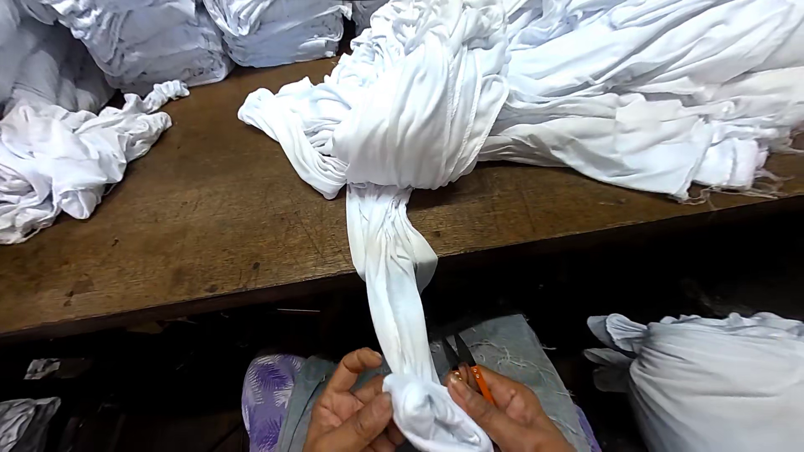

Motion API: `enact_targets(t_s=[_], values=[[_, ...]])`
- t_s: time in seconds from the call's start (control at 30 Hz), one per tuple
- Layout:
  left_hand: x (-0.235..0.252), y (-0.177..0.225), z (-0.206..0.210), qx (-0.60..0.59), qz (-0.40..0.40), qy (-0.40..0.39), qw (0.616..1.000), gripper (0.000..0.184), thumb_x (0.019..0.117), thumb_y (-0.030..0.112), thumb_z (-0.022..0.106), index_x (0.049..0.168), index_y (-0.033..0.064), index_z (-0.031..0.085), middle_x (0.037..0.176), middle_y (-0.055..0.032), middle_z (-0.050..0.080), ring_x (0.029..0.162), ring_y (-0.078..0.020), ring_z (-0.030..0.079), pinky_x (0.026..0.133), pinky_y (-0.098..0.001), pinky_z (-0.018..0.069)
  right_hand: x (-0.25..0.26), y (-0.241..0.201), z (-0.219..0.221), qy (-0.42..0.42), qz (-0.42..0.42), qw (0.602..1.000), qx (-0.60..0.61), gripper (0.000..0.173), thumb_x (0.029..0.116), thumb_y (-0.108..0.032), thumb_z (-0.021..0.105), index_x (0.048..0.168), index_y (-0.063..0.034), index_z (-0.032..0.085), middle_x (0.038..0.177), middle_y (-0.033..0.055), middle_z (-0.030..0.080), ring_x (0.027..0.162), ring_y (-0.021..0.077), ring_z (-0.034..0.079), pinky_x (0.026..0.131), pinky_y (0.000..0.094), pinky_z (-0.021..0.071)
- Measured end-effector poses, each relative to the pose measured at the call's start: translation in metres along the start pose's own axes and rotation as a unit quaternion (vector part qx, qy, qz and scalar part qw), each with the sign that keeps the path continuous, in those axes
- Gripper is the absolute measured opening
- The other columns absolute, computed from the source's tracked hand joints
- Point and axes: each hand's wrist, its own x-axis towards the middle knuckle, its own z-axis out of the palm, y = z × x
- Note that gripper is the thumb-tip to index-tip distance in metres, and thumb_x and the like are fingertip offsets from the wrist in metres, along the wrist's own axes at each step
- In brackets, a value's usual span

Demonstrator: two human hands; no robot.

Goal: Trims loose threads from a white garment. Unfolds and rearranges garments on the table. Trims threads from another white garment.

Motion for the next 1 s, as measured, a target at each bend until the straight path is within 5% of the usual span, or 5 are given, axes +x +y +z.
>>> enact_targets(t_s=[0.3, 0.4, 0.5, 0.83, 1.0], values=[[-0.001, 0.001, 0.002, 0.136, 0.055, -0.04, 0.988, 0.043, 0.0874, -0.008, 0.072, 0.13, -0.0049, 0.067, 0.122, -0.0237, 0.07, 0.098, -0.0241, 0.074, 0.082, -0.0377, 0.0629, 0.004, 0.009, -0.015, -0.17, -0.022, 0.959, 0.228, 0.014, 0.0995, -0.013, 0.057, 0.112, -0.0114, 0.063, 0.083, 0.0014, 0.065, 0.058, 0.005, 0.054, 0.046, 0.0209, 0.0419], [0.0, -0.003, -0.004, 0.419, 0.225, -0.009, 0.88, 0.027, 0.0841, -0.007, 0.076, 0.111, -0.0029, 0.073, 0.104, -0.0124, 0.073, 0.086, -0.0169, 0.072, 0.074, -0.0313, 0.0637, -0.001, -0.002, -0.011, -0.094, -0.155, 0.983, -0.017, 0.017, 0.0876, 0.004, 0.069, 0.101, -0.0042, 0.062, 0.082, 0.0018, 0.065, 0.062, 0.0046, 0.058, 0.051, 0.0199, 0.0461], [0.005, 0.0, -0.015, 0.548, 0.323, -0.016, 0.772, 0.021, 0.087, -0.001, 0.073, 0.107, 0.003, 0.071, 0.107, -0.0104, 0.069, 0.083, -0.0149, 0.069, 0.063, -0.0254, 0.0603, 0.004, -0.021, -0.015, 0.029, -0.382, 0.826, -0.413, 0.008, 0.0879, -0.007, 0.065, 0.092, -0.0005, 0.063, 0.074, 0.0087, 0.062, 0.063, 0.0122, 0.057, 0.055, 0.0258, 0.0463], [0.022, 0.008, -0.059, 0.398, 0.082, 0.118, 0.906, 0.025, 0.0926, -0.001, 0.067, 0.117, -0.0056, 0.063, 0.114, -0.0189, 0.07, 0.076, -0.0257, 0.072, 0.062, -0.0391, 0.0635, 0.017, -0.104, 0.019, -0.363, -0.212, 0.598, -0.683, 0.013, 0.0937, -0.016, 0.062, 0.086, -0.006, 0.066, 0.066, 0.0148, 0.059, 0.062, 0.037, 0.062, 0.052, 0.0566, 0.0425], [0.058, -0.024, -0.068, 0.515, 0.032, 0.119, 0.848, 0.065, 0.076, 0.014, 0.087, 0.132, -0.0016, 0.059, 0.135, -0.0168, 0.06, 0.115, -0.0239, 0.067, 0.083, -0.0385, 0.0637, 0.045, -0.245, 0.02, -0.13, -0.488, 0.743, -0.44, 0.018, 0.101, -0.014, 0.057, 0.094, -0.0204, 0.073, 0.081, -0.0172, 0.066, 0.073, -0.009, 0.059, 0.064, 0.01, 0.0515]])
